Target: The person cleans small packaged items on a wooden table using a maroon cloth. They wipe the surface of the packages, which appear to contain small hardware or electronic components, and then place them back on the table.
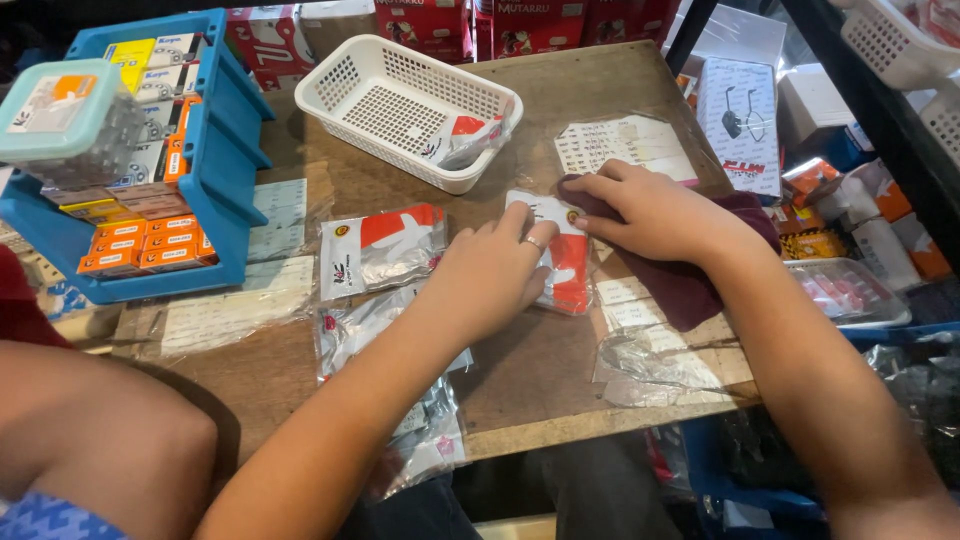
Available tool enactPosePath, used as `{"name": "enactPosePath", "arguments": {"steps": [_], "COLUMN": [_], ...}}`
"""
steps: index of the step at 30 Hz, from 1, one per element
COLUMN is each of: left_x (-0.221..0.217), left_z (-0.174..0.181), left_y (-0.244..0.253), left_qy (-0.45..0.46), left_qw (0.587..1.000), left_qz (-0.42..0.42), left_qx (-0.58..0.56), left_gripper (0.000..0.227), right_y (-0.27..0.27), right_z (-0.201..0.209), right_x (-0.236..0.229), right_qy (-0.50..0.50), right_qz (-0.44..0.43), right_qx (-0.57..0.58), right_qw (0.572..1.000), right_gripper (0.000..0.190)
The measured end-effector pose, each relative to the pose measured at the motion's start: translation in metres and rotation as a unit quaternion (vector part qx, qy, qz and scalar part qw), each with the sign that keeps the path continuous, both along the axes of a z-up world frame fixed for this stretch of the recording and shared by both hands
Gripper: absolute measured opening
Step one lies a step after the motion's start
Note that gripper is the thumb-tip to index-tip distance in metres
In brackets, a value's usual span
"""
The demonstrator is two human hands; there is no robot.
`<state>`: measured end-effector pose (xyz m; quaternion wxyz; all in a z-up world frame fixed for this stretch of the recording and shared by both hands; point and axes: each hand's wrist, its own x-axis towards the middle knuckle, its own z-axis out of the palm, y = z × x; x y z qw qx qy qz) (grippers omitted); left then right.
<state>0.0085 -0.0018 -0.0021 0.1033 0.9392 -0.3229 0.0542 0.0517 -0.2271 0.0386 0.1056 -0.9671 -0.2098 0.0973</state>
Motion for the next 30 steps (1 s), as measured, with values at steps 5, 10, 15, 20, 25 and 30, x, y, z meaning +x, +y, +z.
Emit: {"name": "enactPosePath", "arguments": {"steps": [5, 10, 15, 20, 25, 30], "left_x": [0.000, 0.001, 0.000, 0.000, -0.001, 0.000], "left_z": [-0.001, -0.002, -0.002, 0.000, 0.005, 0.006], "left_y": [-0.001, 0.000, 0.000, 0.002, 0.005, 0.004], "left_qy": [-0.013, -0.015, -0.028, -0.037, -0.059, -0.072], "left_qw": [1.000, 1.000, 1.000, 0.999, 0.998, 0.997], "left_qz": [0.007, 0.011, 0.000, 0.016, 0.014, -0.008], "left_qx": [-0.001, -0.005, -0.003, 0.003, 0.006, -0.001], "left_gripper": [0.045, 0.052, 0.051, 0.047, 0.043, 0.047], "right_y": [0.000, 0.000, 0.006, 0.006, 0.006, 0.004], "right_z": [-0.001, 0.002, 0.008, 0.007, 0.010, 0.006], "right_x": [0.000, -0.001, -0.005, -0.004, -0.007, -0.005], "right_qy": [0.001, 0.004, 0.001, -0.001, 0.001, -0.006], "right_qz": [-0.002, -0.002, 0.005, 0.008, 0.003, 0.004], "right_qx": [-0.003, -0.007, -0.007, -0.009, -0.007, -0.011], "right_qw": [1.000, 1.000, 1.000, 1.000, 1.000, 1.000], "right_gripper": [0.044, 0.045, 0.048, 0.047, 0.047, 0.048]}}
